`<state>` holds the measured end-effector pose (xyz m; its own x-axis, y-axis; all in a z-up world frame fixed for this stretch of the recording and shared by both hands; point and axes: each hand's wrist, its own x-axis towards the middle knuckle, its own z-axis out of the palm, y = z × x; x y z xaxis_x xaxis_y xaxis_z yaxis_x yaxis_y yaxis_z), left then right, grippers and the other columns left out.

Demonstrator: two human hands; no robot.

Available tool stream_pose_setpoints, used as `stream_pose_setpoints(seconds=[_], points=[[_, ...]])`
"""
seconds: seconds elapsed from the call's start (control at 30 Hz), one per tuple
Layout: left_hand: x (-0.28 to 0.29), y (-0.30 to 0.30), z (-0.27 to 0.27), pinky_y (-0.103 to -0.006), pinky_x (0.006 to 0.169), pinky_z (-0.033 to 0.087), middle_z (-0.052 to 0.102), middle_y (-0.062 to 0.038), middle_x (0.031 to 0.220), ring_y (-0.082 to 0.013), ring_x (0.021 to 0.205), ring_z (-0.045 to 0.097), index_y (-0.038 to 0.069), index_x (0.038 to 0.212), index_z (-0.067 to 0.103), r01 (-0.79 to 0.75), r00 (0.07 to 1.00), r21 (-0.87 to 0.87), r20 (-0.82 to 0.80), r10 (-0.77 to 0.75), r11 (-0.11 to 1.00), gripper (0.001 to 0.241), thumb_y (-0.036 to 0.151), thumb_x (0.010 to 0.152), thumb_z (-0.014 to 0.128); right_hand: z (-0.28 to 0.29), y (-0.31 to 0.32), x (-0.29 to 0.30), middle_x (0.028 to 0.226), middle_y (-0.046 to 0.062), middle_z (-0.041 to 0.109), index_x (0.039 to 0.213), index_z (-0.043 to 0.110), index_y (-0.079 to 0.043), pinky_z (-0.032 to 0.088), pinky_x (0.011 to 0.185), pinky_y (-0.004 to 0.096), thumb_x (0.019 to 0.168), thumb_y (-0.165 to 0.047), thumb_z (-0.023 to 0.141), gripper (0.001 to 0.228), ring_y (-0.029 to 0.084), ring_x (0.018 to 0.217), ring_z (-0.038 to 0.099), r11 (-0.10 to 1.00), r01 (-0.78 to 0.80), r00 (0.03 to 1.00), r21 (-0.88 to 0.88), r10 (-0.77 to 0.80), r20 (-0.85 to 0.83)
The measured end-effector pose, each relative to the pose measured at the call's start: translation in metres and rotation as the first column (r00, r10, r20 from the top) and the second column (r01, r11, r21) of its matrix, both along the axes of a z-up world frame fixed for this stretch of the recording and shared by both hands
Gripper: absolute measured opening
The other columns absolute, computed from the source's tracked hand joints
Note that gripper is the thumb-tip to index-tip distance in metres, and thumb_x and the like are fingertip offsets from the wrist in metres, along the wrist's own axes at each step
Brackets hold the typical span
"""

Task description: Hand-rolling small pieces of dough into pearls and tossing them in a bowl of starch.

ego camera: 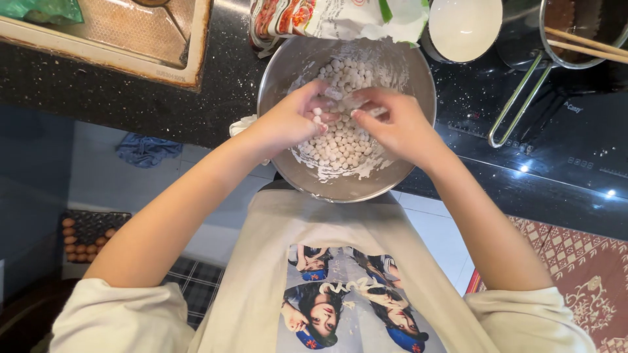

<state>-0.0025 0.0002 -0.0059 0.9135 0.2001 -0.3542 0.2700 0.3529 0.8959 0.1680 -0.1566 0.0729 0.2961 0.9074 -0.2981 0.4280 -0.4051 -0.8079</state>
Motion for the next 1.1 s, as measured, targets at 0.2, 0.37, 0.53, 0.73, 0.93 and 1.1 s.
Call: stream_pose_setpoints(seconds=[0.2,0.37,0.53,0.73,0.93,1.1], points=[[-0.002,-0.006,0.024,-0.0306,0.094,0.059,0.066,-0.013,0.126,-0.0177,0.112,0.067,0.006,0.148,0.037,-0.071,0.992,-0.313,-0.125,0.033,0.947,0.053,0.01,0.099,0.056,0.006,-0.006,-0.019,0.105,0.01,0.075,0.117,0.071,-0.003,0.056,0.075,0.031,0.081,-0.019,0.086,0.042,0.017,0.086,0.069,0.986,-0.027,1.0,0.162,0.027,0.003],[-0.002,-0.012,0.019,-0.0283,0.091,0.06,0.07,-0.011,0.116,-0.0144,0.105,0.069,0.0,0.131,0.056,-0.011,0.999,-0.286,-0.034,0.001,0.958,0.031,0.017,0.105,0.058,-0.013,-0.013,-0.02,0.102,0.008,0.074,0.116,0.074,-0.005,0.056,0.077,0.028,0.09,-0.016,0.082,0.029,0.015,0.082,0.068,0.98,0.025,0.999,0.197,-0.031,0.028],[-0.004,-0.007,0.016,-0.03,0.085,0.064,0.074,-0.014,0.107,-0.018,0.097,0.074,-0.005,0.12,0.062,-0.071,0.996,-0.204,0.034,0.08,0.976,0.027,0.012,0.099,0.065,0.001,-0.01,-0.024,0.103,0.011,0.07,0.117,0.069,-0.001,0.055,0.078,0.029,0.091,-0.009,0.077,0.028,0.016,0.084,0.067,0.948,-0.014,0.987,0.319,-0.037,0.154],[-0.009,0.005,0.04,-0.028,0.073,0.064,0.074,-0.014,0.096,-0.0171,0.082,0.076,-0.003,0.116,0.063,-0.164,0.985,-0.2,0.014,0.17,0.966,0.025,0.017,0.102,0.058,-0.009,-0.015,-0.014,0.099,0.012,0.069,0.11,0.072,-0.003,0.053,0.073,0.031,0.099,-0.009,0.074,0.012,0.019,0.08,0.066,0.976,0.01,0.963,0.219,-0.068,0.26],[-0.01,-0.012,0.028,-0.0243,0.057,0.051,0.066,-0.006,0.081,-0.0107,0.065,0.063,0.001,0.115,0.061,-0.196,0.98,-0.093,0.007,0.197,0.976,0.018,0.017,0.107,0.058,0.002,-0.01,-0.015,0.108,0.014,0.071,0.116,0.071,-0.002,0.054,0.08,0.033,0.095,-0.01,0.075,0.022,0.023,0.089,0.069,0.973,-0.064,0.968,0.221,0.007,0.25],[0.005,-0.038,0.015,-0.0229,0.06,0.046,0.061,-0.001,0.081,-0.0059,0.072,0.056,0.006,0.122,0.05,-0.3,0.948,0.006,0.109,0.298,0.954,0.018,0.017,0.11,0.057,0.007,-0.012,-0.017,0.118,0.015,0.072,0.132,0.066,0.0,0.055,0.089,0.03,0.089,-0.008,0.079,0.046,0.022,0.101,0.071,0.919,-0.086,0.995,0.385,0.06,0.081]])
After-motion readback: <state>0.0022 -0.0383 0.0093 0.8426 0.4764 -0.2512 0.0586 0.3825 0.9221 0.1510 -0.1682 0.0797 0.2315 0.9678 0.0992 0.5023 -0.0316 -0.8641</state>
